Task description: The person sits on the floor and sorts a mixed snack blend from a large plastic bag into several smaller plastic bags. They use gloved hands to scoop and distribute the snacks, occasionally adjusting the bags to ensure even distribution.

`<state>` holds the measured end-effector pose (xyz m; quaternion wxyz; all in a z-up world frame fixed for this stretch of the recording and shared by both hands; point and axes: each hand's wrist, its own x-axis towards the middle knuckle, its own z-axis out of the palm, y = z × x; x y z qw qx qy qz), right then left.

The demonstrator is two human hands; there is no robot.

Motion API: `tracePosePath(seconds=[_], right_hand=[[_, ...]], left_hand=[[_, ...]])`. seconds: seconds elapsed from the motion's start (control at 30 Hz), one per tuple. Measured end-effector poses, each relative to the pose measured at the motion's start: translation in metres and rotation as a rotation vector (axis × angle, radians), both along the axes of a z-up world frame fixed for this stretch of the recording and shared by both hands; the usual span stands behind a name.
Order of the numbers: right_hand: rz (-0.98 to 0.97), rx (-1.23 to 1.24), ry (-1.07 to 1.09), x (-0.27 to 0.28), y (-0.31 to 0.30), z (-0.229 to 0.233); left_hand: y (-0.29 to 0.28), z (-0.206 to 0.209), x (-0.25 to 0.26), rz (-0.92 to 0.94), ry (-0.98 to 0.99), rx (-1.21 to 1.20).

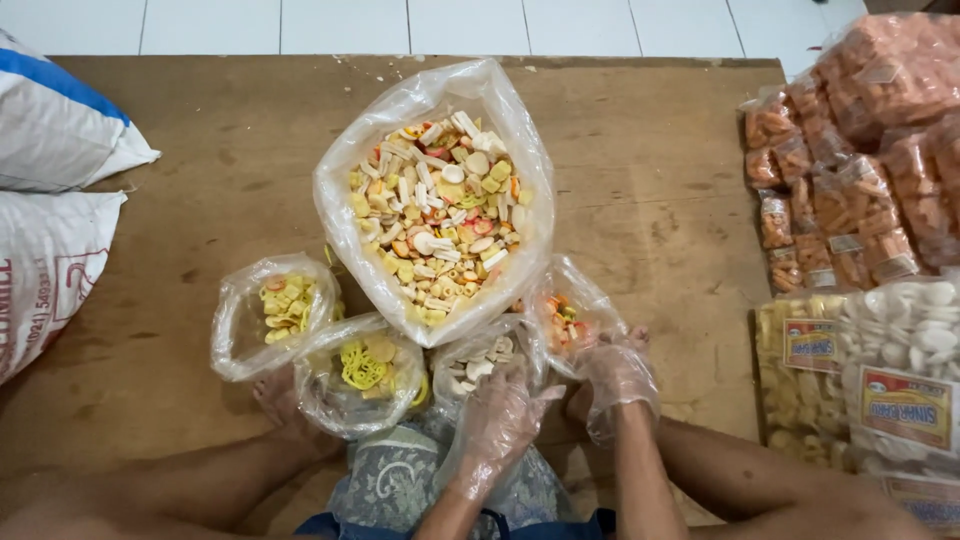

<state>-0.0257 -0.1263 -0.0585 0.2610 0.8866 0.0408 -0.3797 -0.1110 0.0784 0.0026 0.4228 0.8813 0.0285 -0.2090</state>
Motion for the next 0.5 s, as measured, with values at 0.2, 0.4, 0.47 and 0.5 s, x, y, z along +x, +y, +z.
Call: tracePosePath(seconds=[0.2,0.4,0.47,0.5], right_hand=[[-0.056,0.291,0.111,0.011,-0.007,0.003],[-0.352,1.066,-0.325,0.014,0.016,0.125],[-0.437,1.326,-0.470,0.018,0.029,0.174],[-0.481,1.457,-0.540,0.021,0.035,0.197]], left_hand=[[0.007,0.021,-0.001,0.060,0.160,0.004],[0.025,0.060,0.017,-0.004,-0.769,0.324],[0.043,0.093,0.031,0.042,-0.820,0.030],[0.061,0.114,0.043,0.049,-0.821,0.037]])
